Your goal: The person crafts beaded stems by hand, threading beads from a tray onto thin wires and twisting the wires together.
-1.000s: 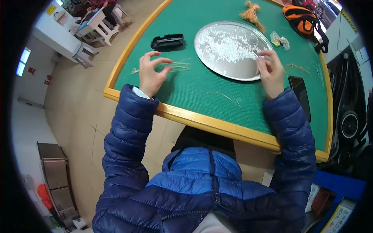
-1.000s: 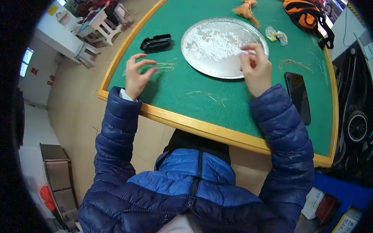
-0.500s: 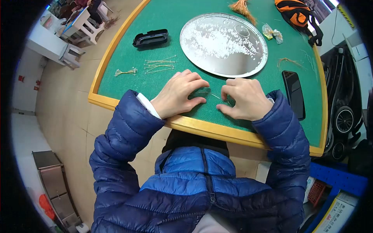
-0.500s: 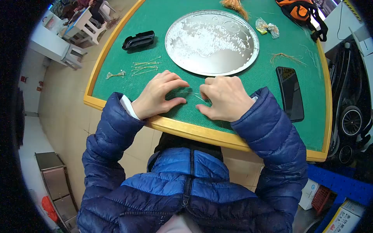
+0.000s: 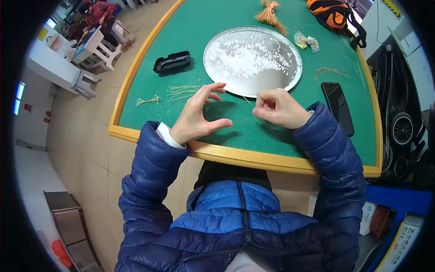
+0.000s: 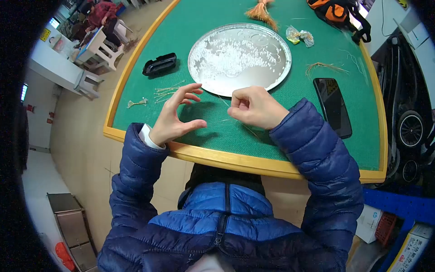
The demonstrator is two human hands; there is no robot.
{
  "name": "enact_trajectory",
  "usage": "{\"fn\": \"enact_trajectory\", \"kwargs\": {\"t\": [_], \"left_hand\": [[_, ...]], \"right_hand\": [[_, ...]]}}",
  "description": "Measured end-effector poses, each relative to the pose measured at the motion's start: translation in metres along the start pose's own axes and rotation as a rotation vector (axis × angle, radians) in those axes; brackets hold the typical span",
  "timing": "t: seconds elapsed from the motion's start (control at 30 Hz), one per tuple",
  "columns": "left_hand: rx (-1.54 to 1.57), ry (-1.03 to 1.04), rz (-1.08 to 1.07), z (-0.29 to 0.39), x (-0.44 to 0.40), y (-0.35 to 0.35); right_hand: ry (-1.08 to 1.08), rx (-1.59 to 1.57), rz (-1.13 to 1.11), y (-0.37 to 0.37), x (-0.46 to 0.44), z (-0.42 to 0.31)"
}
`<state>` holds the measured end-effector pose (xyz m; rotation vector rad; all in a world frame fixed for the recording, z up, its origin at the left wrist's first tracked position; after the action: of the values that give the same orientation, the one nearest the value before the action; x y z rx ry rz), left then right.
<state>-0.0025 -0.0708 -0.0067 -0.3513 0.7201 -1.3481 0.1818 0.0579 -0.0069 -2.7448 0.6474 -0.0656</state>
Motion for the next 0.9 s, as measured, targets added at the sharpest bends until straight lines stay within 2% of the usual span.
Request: {"fn": "enact_trajectory", "kwargs": {"t": [0.03,0.17,0.2,0.33,0.4,0.43,0.5,0.6,0.67,0.7,0.83,0.9], "left_hand": [[-0.005,0.009,0.005,0.0,-0.001,-0.001],[-0.146,0.172,0.373,0.0,-0.005,-0.007],[-0.15,0.184,0.376,0.004,-0.008,-0.009],[0.482,-0.12,0.182,0.024,-0.028,-0.018],[0.656,-0.109,0.088,0.039,-0.05,0.0],[0.659,-0.089,0.088,0.045,-0.059,0.01],[0.571,-0.049,0.068,0.053,-0.075,0.029],[0.656,-0.055,0.079,0.045,-0.088,0.04],[0.718,-0.106,0.096,0.037,-0.092,0.043],[0.718,-0.11,0.095,0.035,-0.093,0.041],[1.039,-0.188,-0.054,0.025,-0.091,0.031],[1.075,-0.199,-0.089,0.016,-0.092,0.028]], "right_hand": [[-0.009,0.006,0.003,-0.001,-0.001,-0.002],[0.007,-0.423,0.017,-0.003,-0.002,-0.007],[-0.004,-0.418,0.022,-0.003,-0.003,-0.008],[-0.234,-0.335,0.421,-0.003,-0.002,-0.009],[-0.243,-0.111,0.535,-0.003,0.002,-0.014],[-0.255,-0.095,0.543,-0.002,0.003,-0.014],[-0.38,0.255,0.632,-0.001,0.002,-0.009],[-0.392,0.336,0.697,0.001,-0.001,-0.007],[-0.511,0.455,0.702,0.002,-0.004,-0.004],[-0.508,0.452,0.701,0.001,-0.005,-0.003],[-0.25,0.199,0.647,0.004,-0.002,-0.002],[-0.223,0.154,0.603,0.005,-0.004,0.0]]}}
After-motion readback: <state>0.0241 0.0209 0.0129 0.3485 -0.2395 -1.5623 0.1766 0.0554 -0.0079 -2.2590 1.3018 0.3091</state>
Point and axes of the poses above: each hand's wrist, its own x-axis away from the middle knuckle, its own y-axis out of the palm, z = x × y, the point moved 1 cm from there along -x, towards the middle knuckle, and after that the axes turned 8 degrees about -x, right-handed, at the moved point
